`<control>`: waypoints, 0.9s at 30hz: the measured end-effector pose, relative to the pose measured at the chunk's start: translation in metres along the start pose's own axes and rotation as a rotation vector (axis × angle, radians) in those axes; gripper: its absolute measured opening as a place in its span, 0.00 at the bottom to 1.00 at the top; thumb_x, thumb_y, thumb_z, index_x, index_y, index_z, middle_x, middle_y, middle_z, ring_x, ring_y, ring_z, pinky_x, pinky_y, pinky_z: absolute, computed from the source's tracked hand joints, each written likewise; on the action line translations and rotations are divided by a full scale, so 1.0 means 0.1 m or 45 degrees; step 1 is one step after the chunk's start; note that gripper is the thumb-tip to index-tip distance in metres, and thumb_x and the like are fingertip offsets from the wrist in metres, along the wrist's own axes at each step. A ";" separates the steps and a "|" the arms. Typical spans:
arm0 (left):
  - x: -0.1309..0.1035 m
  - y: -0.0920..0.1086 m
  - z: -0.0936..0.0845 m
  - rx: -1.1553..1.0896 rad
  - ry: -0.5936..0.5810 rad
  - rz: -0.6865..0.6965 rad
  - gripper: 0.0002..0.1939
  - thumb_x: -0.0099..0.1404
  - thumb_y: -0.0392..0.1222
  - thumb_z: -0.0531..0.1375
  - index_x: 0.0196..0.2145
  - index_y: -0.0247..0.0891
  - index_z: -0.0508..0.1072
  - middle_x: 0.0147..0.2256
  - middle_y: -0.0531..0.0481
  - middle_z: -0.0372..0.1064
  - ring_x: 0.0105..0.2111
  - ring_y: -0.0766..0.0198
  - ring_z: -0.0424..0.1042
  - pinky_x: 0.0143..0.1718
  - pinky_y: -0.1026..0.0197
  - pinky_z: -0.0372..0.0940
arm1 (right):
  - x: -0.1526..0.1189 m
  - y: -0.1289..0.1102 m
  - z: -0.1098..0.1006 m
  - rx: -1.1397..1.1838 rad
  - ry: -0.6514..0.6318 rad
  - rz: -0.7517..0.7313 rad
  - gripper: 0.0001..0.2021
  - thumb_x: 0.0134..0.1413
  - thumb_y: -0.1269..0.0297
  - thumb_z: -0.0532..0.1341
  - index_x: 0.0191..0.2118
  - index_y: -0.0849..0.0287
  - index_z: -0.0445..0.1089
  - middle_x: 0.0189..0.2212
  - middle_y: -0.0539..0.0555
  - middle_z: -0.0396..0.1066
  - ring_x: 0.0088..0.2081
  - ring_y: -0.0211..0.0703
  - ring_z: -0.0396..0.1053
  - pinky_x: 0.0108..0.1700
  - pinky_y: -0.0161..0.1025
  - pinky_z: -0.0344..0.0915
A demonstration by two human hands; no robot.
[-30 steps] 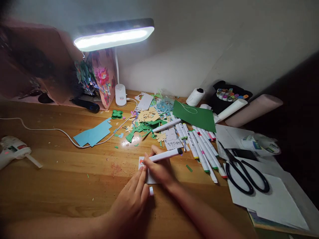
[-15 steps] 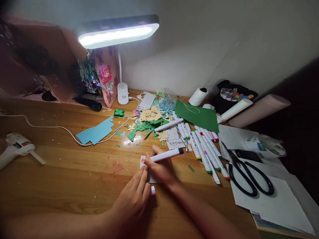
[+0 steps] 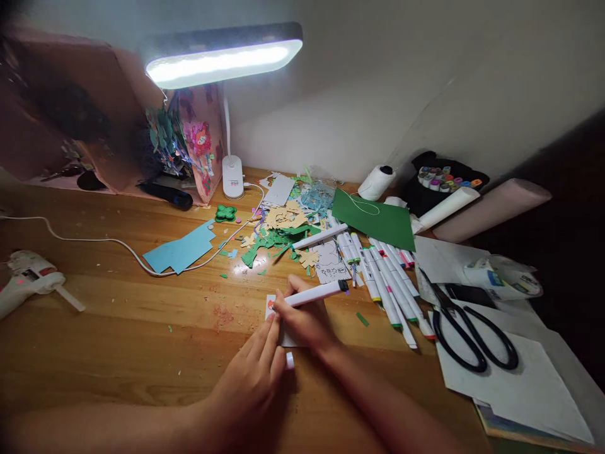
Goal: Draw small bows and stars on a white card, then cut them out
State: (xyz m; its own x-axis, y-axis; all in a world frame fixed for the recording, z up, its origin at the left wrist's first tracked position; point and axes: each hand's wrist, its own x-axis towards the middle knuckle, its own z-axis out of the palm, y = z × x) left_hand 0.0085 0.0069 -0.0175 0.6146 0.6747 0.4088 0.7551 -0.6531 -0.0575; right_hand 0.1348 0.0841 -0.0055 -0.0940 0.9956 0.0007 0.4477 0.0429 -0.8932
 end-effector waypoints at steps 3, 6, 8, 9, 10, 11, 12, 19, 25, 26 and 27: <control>0.00 0.00 0.00 0.031 0.002 -0.002 0.16 0.65 0.34 0.45 0.43 0.23 0.67 0.47 0.29 0.68 0.50 0.52 0.68 0.52 0.54 0.56 | 0.01 0.01 -0.01 0.050 0.038 -0.006 0.15 0.51 0.60 0.56 0.19 0.55 0.52 0.17 0.44 0.53 0.20 0.36 0.53 0.24 0.34 0.50; -0.01 0.01 0.03 0.037 0.004 -0.011 0.17 0.65 0.34 0.45 0.44 0.23 0.67 0.48 0.30 0.68 0.50 0.53 0.68 0.52 0.55 0.56 | 0.03 0.02 0.00 0.078 0.066 -0.009 0.15 0.50 0.61 0.56 0.19 0.55 0.52 0.17 0.44 0.53 0.20 0.36 0.53 0.24 0.34 0.50; -0.02 0.01 0.04 0.024 0.000 -0.006 0.17 0.66 0.34 0.45 0.45 0.23 0.67 0.48 0.30 0.68 0.50 0.52 0.67 0.52 0.54 0.56 | 0.03 0.03 0.00 0.077 0.062 -0.010 0.15 0.50 0.61 0.57 0.19 0.55 0.52 0.16 0.44 0.53 0.20 0.36 0.53 0.24 0.34 0.50; -0.02 0.00 0.04 0.010 -0.007 -0.002 0.17 0.65 0.34 0.45 0.45 0.23 0.67 0.48 0.29 0.67 0.50 0.52 0.67 0.52 0.54 0.56 | 0.03 0.03 0.01 0.085 0.060 -0.016 0.15 0.50 0.61 0.57 0.19 0.55 0.52 0.17 0.44 0.53 0.20 0.36 0.53 0.24 0.34 0.50; -0.02 -0.02 0.03 -0.014 -0.015 0.004 0.17 0.65 0.34 0.45 0.44 0.23 0.68 0.49 0.29 0.67 0.51 0.52 0.66 0.52 0.53 0.56 | 0.03 0.04 0.00 0.111 0.065 -0.026 0.15 0.51 0.60 0.58 0.19 0.55 0.53 0.17 0.44 0.53 0.20 0.36 0.53 0.24 0.34 0.51; -0.01 -0.05 0.02 -0.055 -0.033 0.007 0.16 0.65 0.34 0.45 0.43 0.23 0.68 0.49 0.29 0.67 0.50 0.51 0.66 0.51 0.53 0.57 | 0.03 0.05 -0.01 0.162 0.078 -0.039 0.15 0.51 0.60 0.58 0.19 0.55 0.53 0.17 0.44 0.53 0.20 0.36 0.52 0.24 0.34 0.51; 0.01 -0.08 0.00 -0.117 -0.061 -0.006 0.15 0.66 0.34 0.45 0.42 0.24 0.68 0.48 0.30 0.67 0.49 0.52 0.67 0.50 0.54 0.59 | 0.02 0.05 -0.02 0.233 0.105 -0.052 0.16 0.52 0.59 0.58 0.20 0.55 0.53 0.16 0.44 0.53 0.20 0.35 0.52 0.24 0.34 0.52; 0.17 -0.36 -0.20 -0.703 -0.170 -0.407 0.08 0.67 0.34 0.49 0.38 0.36 0.67 0.39 0.46 0.67 0.37 0.60 0.67 0.36 0.58 0.65 | -0.12 -0.03 -0.19 0.625 0.255 -0.278 0.18 0.55 0.56 0.54 0.20 0.54 0.49 0.14 0.42 0.48 0.17 0.34 0.46 0.20 0.33 0.47; 0.14 -0.26 -0.25 -0.864 -0.161 -0.494 0.07 0.66 0.34 0.51 0.33 0.38 0.67 0.31 0.51 0.66 0.31 0.63 0.65 0.31 0.63 0.61 | -0.35 -0.16 -0.24 0.430 0.074 -0.383 0.16 0.54 0.57 0.54 0.20 0.55 0.51 0.17 0.44 0.51 0.20 0.36 0.50 0.23 0.35 0.50; 0.12 -0.24 -0.26 -0.912 -0.172 -0.496 0.07 0.65 0.33 0.51 0.32 0.38 0.67 0.31 0.51 0.65 0.31 0.64 0.65 0.31 0.64 0.61 | -0.39 -0.16 -0.25 0.424 0.045 -0.388 0.16 0.54 0.57 0.54 0.21 0.55 0.51 0.17 0.44 0.51 0.20 0.36 0.50 0.24 0.35 0.50; 0.11 -0.21 -0.28 -0.961 -0.191 -0.484 0.07 0.65 0.33 0.51 0.32 0.38 0.67 0.31 0.52 0.65 0.31 0.64 0.65 0.31 0.64 0.60 | -0.42 -0.16 -0.27 0.442 0.021 -0.394 0.16 0.54 0.57 0.55 0.20 0.55 0.51 0.17 0.44 0.51 0.20 0.36 0.50 0.24 0.35 0.50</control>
State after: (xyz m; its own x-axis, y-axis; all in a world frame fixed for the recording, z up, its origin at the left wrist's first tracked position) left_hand -0.0069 0.0187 0.0136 0.4145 0.8976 0.1497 0.5944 -0.3917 0.7023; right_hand 0.1559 0.0440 0.0211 -0.1606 0.9416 0.2959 0.0762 0.3108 -0.9474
